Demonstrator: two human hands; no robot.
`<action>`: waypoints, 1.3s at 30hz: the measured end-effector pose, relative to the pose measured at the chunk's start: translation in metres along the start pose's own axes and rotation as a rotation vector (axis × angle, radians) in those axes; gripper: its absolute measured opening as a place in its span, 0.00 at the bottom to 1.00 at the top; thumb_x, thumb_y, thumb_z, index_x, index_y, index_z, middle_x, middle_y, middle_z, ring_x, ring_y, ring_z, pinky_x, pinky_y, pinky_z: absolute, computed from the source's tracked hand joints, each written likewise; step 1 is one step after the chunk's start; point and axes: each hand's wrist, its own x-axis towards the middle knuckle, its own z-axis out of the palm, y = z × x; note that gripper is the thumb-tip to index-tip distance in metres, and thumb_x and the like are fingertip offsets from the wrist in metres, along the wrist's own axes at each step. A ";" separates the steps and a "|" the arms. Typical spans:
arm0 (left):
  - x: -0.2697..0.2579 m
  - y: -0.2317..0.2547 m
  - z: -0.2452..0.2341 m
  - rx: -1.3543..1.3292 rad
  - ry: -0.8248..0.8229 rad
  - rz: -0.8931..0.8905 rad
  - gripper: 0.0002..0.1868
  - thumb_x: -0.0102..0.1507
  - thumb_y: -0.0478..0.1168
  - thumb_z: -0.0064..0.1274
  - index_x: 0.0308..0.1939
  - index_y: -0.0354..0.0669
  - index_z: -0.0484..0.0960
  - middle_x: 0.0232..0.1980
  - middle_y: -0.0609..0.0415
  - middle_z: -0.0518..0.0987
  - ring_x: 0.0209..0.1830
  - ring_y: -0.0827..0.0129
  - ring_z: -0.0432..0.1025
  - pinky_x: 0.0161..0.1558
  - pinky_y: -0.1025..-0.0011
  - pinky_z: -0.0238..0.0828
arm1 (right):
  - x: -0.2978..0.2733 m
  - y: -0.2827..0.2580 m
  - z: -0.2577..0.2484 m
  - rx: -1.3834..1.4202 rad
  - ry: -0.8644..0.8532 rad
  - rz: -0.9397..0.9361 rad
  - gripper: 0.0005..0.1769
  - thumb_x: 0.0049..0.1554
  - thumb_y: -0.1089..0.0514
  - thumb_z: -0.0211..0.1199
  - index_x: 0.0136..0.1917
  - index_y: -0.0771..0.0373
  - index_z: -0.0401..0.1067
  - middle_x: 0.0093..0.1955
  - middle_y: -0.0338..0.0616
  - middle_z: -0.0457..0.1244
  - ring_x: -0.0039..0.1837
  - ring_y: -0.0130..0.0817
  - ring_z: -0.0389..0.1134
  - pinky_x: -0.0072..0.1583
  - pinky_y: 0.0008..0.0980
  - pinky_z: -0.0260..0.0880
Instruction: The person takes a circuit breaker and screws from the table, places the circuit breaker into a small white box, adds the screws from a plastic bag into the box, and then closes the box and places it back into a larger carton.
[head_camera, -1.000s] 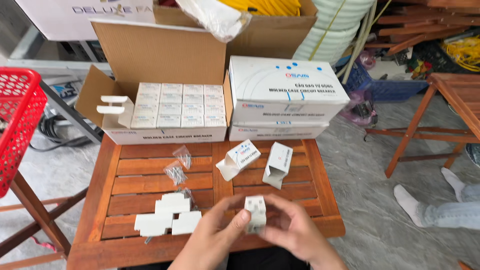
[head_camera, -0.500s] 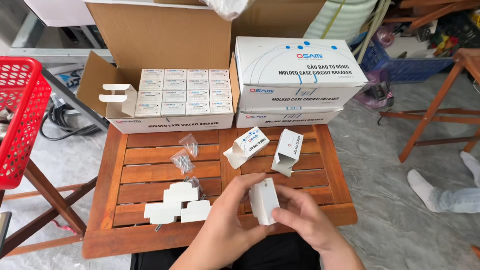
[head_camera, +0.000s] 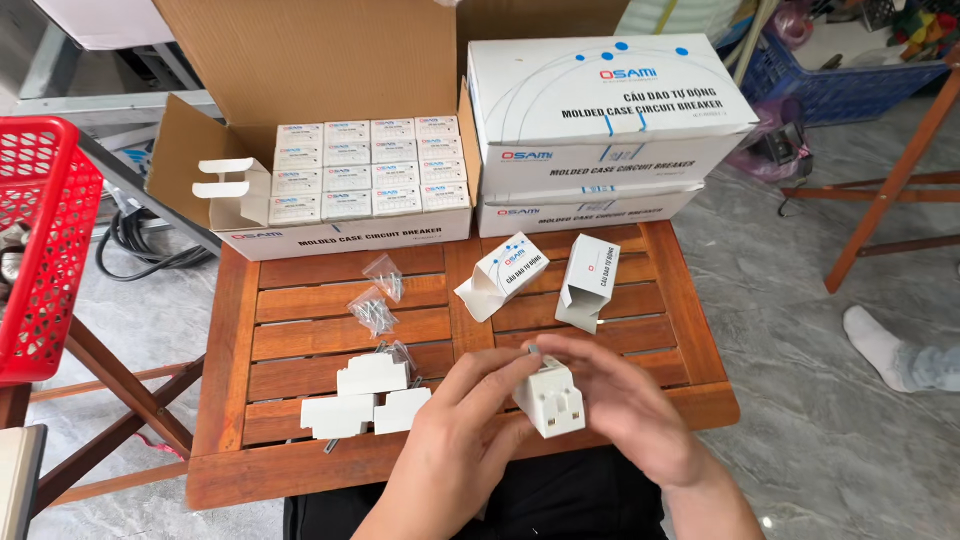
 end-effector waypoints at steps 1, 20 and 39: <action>0.000 -0.001 0.000 -0.003 -0.003 0.001 0.26 0.61 0.26 0.55 0.64 0.39 0.76 0.61 0.47 0.76 0.62 0.57 0.75 0.62 0.66 0.73 | -0.001 0.004 -0.002 -0.001 0.004 0.000 0.37 0.59 0.55 0.59 0.77 0.73 0.58 0.70 0.53 0.64 0.66 0.37 0.68 0.61 0.37 0.70; 0.001 0.001 0.015 -0.378 0.147 -0.372 0.35 0.54 0.37 0.67 0.66 0.45 0.78 0.49 0.55 0.84 0.40 0.76 0.82 0.33 0.80 0.87 | 0.001 -0.004 0.016 0.013 0.045 -0.049 0.45 0.53 0.65 0.74 0.78 0.63 0.55 0.77 0.52 0.58 0.74 0.40 0.64 0.71 0.41 0.66; 0.006 0.015 -0.008 -0.138 -0.030 0.080 0.15 0.65 0.42 0.61 0.54 0.46 0.82 0.54 0.52 0.77 0.55 0.63 0.78 0.59 0.69 0.74 | 0.004 0.002 0.010 -0.310 0.095 -0.238 0.17 0.55 0.65 0.72 0.57 0.62 0.73 0.61 0.52 0.65 0.66 0.41 0.68 0.65 0.37 0.72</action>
